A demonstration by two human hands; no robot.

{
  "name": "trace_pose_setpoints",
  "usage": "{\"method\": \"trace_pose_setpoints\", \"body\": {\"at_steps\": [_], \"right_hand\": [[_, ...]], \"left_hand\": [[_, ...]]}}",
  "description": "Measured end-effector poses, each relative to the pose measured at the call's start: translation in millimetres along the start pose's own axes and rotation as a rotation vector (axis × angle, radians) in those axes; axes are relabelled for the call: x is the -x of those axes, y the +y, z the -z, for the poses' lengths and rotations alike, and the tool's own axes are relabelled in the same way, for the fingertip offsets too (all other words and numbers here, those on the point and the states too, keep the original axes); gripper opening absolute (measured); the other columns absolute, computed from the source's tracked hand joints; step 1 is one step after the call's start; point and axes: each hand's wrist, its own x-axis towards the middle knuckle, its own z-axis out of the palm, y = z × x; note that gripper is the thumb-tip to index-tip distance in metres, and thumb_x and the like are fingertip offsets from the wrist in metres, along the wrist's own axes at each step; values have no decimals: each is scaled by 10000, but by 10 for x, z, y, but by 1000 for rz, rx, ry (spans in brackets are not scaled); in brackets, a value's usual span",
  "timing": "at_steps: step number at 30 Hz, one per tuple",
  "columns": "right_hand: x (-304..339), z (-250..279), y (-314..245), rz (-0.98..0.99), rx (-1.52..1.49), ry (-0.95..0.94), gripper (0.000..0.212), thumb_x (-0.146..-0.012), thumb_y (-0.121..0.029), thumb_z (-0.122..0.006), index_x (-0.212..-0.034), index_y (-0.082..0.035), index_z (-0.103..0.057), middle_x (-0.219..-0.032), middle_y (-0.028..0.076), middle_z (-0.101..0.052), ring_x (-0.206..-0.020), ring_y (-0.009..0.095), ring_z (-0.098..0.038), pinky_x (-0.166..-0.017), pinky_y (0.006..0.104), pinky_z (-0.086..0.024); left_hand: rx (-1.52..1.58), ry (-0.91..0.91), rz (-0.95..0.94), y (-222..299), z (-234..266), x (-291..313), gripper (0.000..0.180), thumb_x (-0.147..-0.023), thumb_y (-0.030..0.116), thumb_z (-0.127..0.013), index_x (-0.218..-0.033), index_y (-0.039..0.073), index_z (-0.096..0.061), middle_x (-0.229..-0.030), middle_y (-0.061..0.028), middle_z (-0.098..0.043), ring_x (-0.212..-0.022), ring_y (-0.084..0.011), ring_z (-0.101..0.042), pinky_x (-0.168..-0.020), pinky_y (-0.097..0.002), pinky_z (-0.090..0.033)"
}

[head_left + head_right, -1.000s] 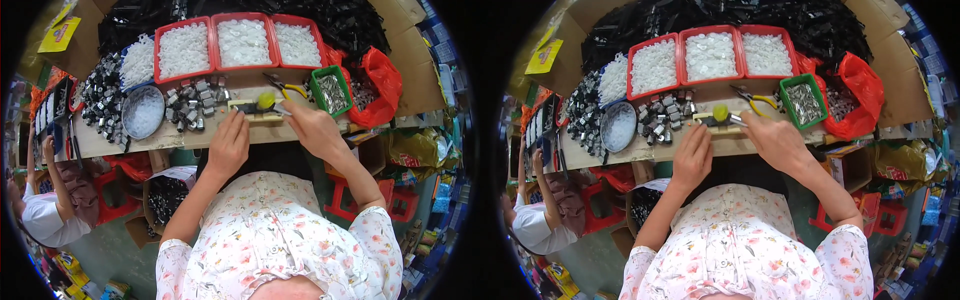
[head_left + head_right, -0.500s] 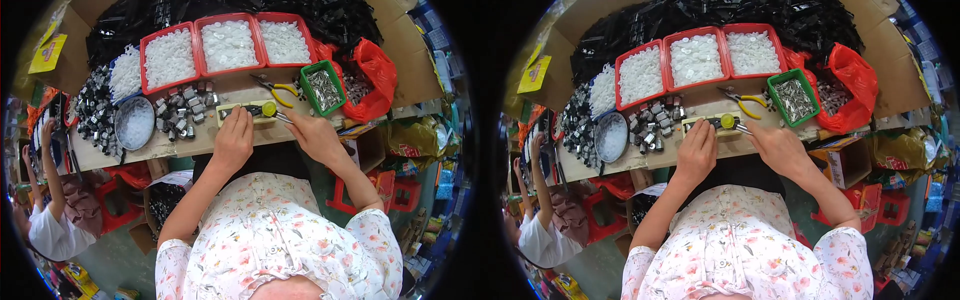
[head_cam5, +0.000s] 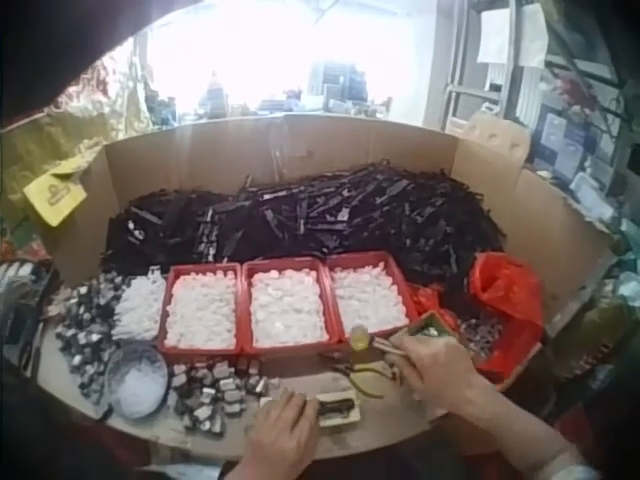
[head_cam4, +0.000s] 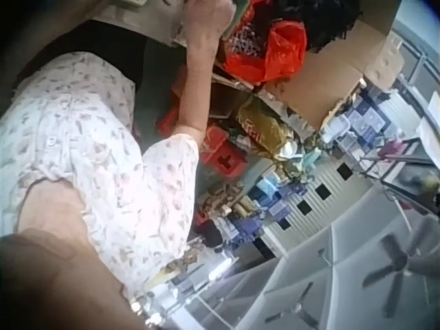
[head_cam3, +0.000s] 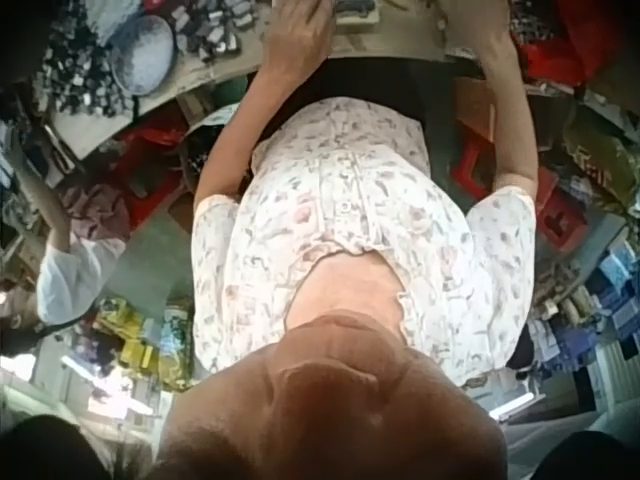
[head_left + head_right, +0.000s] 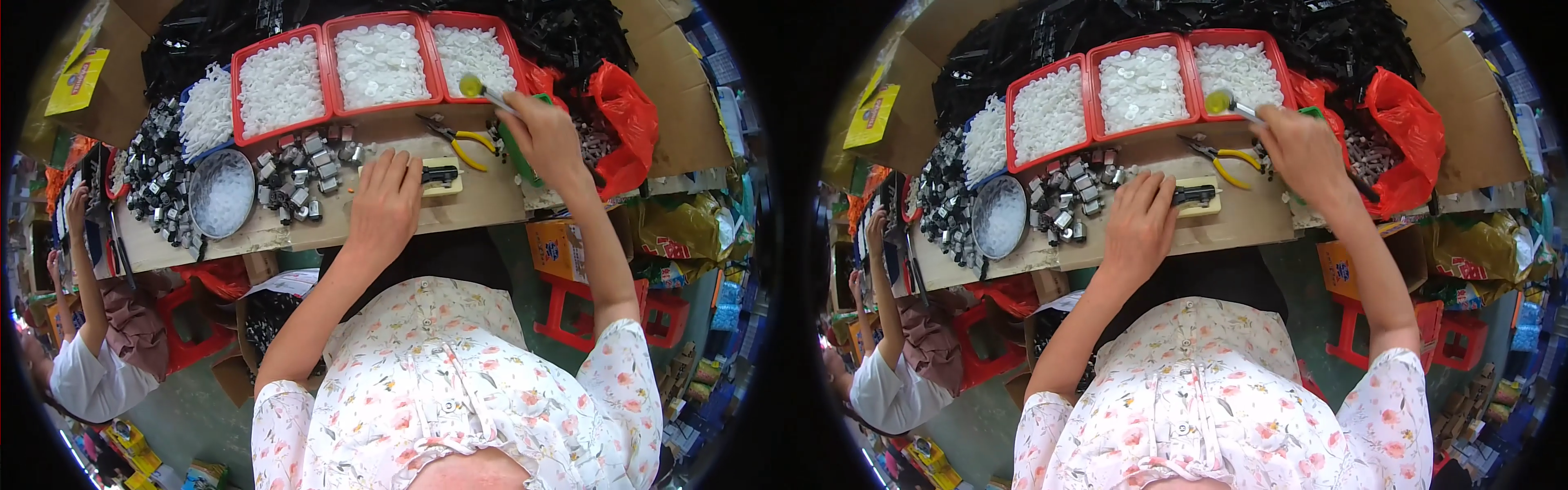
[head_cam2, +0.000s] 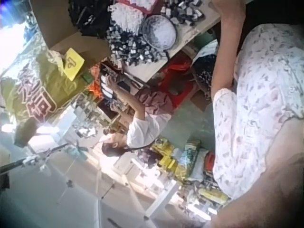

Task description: Manually assemble small plastic and metal components into finished parts using pliers and a small hammer.

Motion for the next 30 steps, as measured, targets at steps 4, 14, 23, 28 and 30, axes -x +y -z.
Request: {"method": "trace_pose_setpoints", "body": {"at_steps": [4, 14, 23, 28, 30], "right_hand": [[-419, -304, 498, 38, 219, -15, 196, -935, -171, -657, -1078, -37, -658, -944, 135, -643, -904, 338, -634, -750, 432, -494], [-14, -308, 41, 80, -51, -42, 203, -857, -86, -696, -1034, -26, -615, -1077, 119, -588, -1060, 317, -576, -863, 428, -491], [197, -636, -164, 73, -103, -202, 188, -767, -47, -673, -917, 32, -591, -1085, 178, -582, -1028, 366, -542, -915, 434, -475], [172, -568, -256, -18, 26, -252, 141, -682, -20, -649, -806, 23, -599, -970, 142, -602, -999, 344, -543, -864, 442, -475], [224, -520, -269, -45, -1, -132, 138, -670, 12, -639, -801, 22, -598, -906, 123, -591, -922, 340, -565, -779, 453, -478]], "left_hand": [[-45, -152, -32, -56, -65, -76, 358, -850, 64, -713, -1186, -18, -620, -1122, -177, -625, -1174, -350, -571, -941, -439, -485], [1069, 3, 570, -292, 220, -324, 186, -913, 15, -658, -1073, 10, -562, -1051, -55, -555, -863, -129, -613, -717, -290, -496], [1311, 285, 682, -186, 128, -374, 275, -918, 190, -774, -816, 72, -548, -677, 32, -540, -545, -47, -498, -517, -213, -391], [1064, 485, 447, -23, 168, -380, 349, -851, 229, -848, -744, 58, -563, -588, 56, -448, -549, -39, -374, -487, -220, -306], [897, 425, 409, -57, 47, -271, 349, -851, 226, -848, -752, 54, -561, -594, 43, -449, -549, -42, -375, -486, -225, -303]]}}
